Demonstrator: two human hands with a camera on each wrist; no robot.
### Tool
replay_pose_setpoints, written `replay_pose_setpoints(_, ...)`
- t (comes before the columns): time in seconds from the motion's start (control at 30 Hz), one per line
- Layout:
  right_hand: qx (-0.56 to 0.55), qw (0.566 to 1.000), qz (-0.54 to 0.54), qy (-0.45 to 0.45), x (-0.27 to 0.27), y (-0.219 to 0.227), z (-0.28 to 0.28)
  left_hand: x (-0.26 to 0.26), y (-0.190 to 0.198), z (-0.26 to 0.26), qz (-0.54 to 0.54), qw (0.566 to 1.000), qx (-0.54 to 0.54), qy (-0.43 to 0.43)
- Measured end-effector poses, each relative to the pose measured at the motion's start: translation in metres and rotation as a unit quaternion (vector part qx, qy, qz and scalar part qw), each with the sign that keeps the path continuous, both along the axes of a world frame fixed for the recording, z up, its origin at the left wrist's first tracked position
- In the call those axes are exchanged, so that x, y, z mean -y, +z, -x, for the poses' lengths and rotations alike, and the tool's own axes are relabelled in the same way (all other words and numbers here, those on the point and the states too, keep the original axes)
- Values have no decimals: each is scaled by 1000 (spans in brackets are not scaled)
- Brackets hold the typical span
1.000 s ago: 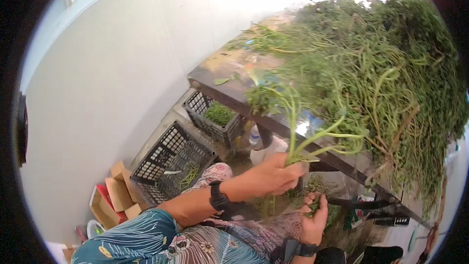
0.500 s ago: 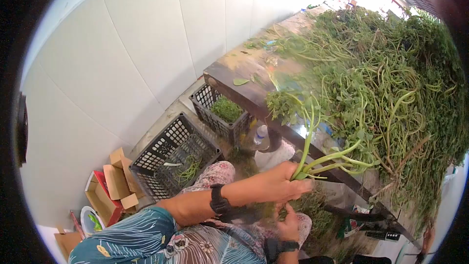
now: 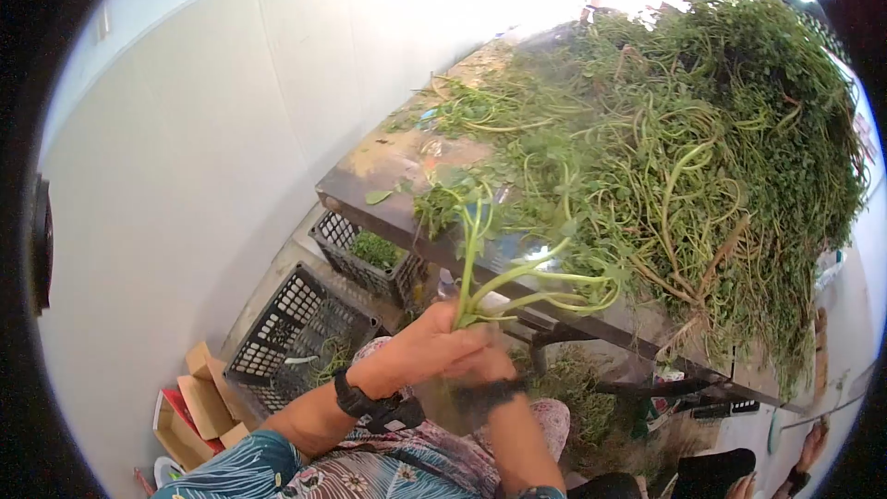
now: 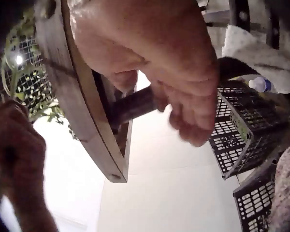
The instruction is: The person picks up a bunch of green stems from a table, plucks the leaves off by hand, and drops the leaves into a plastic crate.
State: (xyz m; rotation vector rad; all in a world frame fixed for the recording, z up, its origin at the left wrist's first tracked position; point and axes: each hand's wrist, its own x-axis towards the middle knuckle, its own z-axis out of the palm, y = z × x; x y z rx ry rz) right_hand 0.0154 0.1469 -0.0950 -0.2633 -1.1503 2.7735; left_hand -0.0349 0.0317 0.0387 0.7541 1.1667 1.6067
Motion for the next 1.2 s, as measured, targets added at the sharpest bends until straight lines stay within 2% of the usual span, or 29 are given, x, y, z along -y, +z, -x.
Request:
replay_pose_setpoints(0.03, 13, 987, -158, 5, -3, 20, -18, -2, -6, 0, 2, 1000, -8, 12)
replay_pose_setpoints(0.07, 12, 985, -175, 2, -2, 28, -29, -3, -11, -2, 6, 1000, -12, 24)
replay_pose_setpoints(0.13, 10, 978, -208, -3, -1, 42, -51, -3, -16, -5, 24, 999, 34, -10)
replay_pose_setpoints(0.2, -88, 996, 20, -10, 2, 69, -71, -5, -18, -10, 35, 998, 48, -36)
replay_pose_setpoints(0.23, -119, 992, 10, -31, 2, 69, -78, -7, -16, -15, 34, 998, 39, -44)
replay_pose_setpoints(0.33, 40, 976, -163, -137, 7, 98, -86, -18, -29, -30, 31, 998, 27, -48)
replay_pose_setpoints(0.37, 46, 970, -161, -176, 9, 107, -85, -21, -28, -33, 30, 998, 24, -42)
replay_pose_setpoints(0.47, 72, 938, -216, -261, 12, 106, -86, -19, -13, -37, 85, 993, -37, -69)
replay_pose_setpoints(0.5, 73, 938, -177, -289, 15, 110, -88, -19, -16, -41, 63, 995, -49, -66)
replay_pose_setpoints(0.6, 88, 929, -189, -304, 10, 105, -100, -22, -19, -50, 23, 996, -62, -57)
replay_pose_setpoints(0.7, 152, 878, -298, -343, 5, 101, -113, -22, -12, -51, 48, 997, -33, -58)
replay_pose_setpoints(0.83, 66, 902, -165, -393, 9, 105, -117, -17, -14, -43, 73, 993, 16, -87)
replay_pose_setpoints(0.97, 71, 906, -151, -388, 9, 102, -118, -17, -12, -41, 84, 989, 75, -100)
replay_pose_setpoints(1.03, 74, 905, -163, -387, 12, 101, -116, -17, -16, -38, 68, 992, 41, -102)
replay_pose_setpoints(1.2, 128, 852, -359, -358, 17, 104, -114, -18, -14, -41, 81, 995, -14, -64)
